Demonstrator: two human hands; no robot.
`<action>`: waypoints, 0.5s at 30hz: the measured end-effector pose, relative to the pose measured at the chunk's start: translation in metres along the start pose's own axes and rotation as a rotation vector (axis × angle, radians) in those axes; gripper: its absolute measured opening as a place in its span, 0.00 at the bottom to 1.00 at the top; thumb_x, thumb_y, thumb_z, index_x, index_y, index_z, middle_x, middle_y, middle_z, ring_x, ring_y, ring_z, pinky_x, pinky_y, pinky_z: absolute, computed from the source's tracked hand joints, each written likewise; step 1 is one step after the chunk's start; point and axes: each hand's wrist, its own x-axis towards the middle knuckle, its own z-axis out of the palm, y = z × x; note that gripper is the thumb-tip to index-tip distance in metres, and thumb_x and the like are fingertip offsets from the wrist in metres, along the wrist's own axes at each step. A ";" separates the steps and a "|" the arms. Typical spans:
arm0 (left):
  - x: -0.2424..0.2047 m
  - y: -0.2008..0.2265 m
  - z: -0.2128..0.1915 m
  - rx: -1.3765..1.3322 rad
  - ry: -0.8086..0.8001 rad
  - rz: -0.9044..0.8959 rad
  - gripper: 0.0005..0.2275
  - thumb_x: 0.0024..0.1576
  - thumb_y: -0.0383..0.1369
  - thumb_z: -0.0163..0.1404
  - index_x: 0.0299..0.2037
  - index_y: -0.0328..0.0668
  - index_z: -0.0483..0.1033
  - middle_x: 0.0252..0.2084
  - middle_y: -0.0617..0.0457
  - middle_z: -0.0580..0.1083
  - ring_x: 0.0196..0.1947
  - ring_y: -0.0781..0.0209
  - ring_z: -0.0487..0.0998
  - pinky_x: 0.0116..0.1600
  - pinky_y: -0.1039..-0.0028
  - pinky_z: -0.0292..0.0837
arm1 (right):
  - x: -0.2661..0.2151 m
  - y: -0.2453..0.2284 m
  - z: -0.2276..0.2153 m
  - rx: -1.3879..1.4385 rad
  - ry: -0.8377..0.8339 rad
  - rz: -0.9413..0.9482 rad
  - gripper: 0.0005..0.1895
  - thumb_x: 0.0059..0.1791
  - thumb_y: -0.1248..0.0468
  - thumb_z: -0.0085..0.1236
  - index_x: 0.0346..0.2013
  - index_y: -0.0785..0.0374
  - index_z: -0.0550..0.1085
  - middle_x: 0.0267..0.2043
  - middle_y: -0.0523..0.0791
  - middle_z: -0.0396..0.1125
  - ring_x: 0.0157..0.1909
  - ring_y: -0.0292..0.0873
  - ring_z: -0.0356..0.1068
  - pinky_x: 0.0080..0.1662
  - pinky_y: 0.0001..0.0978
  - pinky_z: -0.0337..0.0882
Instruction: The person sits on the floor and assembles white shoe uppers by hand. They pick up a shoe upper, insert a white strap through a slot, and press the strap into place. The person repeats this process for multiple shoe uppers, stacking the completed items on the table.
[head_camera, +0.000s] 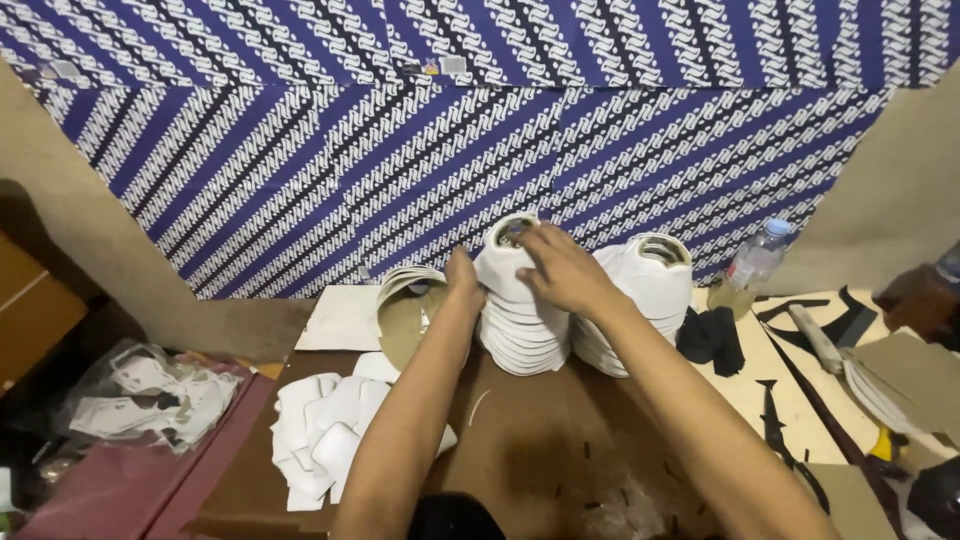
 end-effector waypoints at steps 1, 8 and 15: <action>0.005 -0.003 -0.003 0.032 -0.033 -0.041 0.26 0.56 0.38 0.49 0.62 0.29 0.65 0.57 0.31 0.70 0.58 0.39 0.74 0.58 0.52 0.73 | 0.002 -0.006 -0.005 -0.087 -0.129 0.034 0.22 0.53 0.50 0.54 0.58 0.56 0.71 0.57 0.53 0.67 0.66 0.60 0.63 0.62 0.55 0.66; 0.029 -0.018 -0.005 0.415 -0.085 0.158 0.21 0.59 0.34 0.50 0.62 0.36 0.69 0.58 0.35 0.71 0.60 0.39 0.72 0.54 0.53 0.76 | 0.004 0.012 0.000 -0.345 0.019 0.094 0.10 0.52 0.52 0.54 0.45 0.48 0.75 0.39 0.42 0.66 0.47 0.48 0.69 0.48 0.41 0.71; -0.030 -0.008 -0.012 0.493 -0.249 0.216 0.23 0.65 0.41 0.36 0.65 0.37 0.68 0.67 0.35 0.65 0.70 0.41 0.61 0.72 0.56 0.55 | -0.014 -0.006 0.002 -0.359 -0.084 0.156 0.13 0.54 0.61 0.47 0.50 0.53 0.78 0.49 0.48 0.70 0.57 0.52 0.69 0.54 0.43 0.72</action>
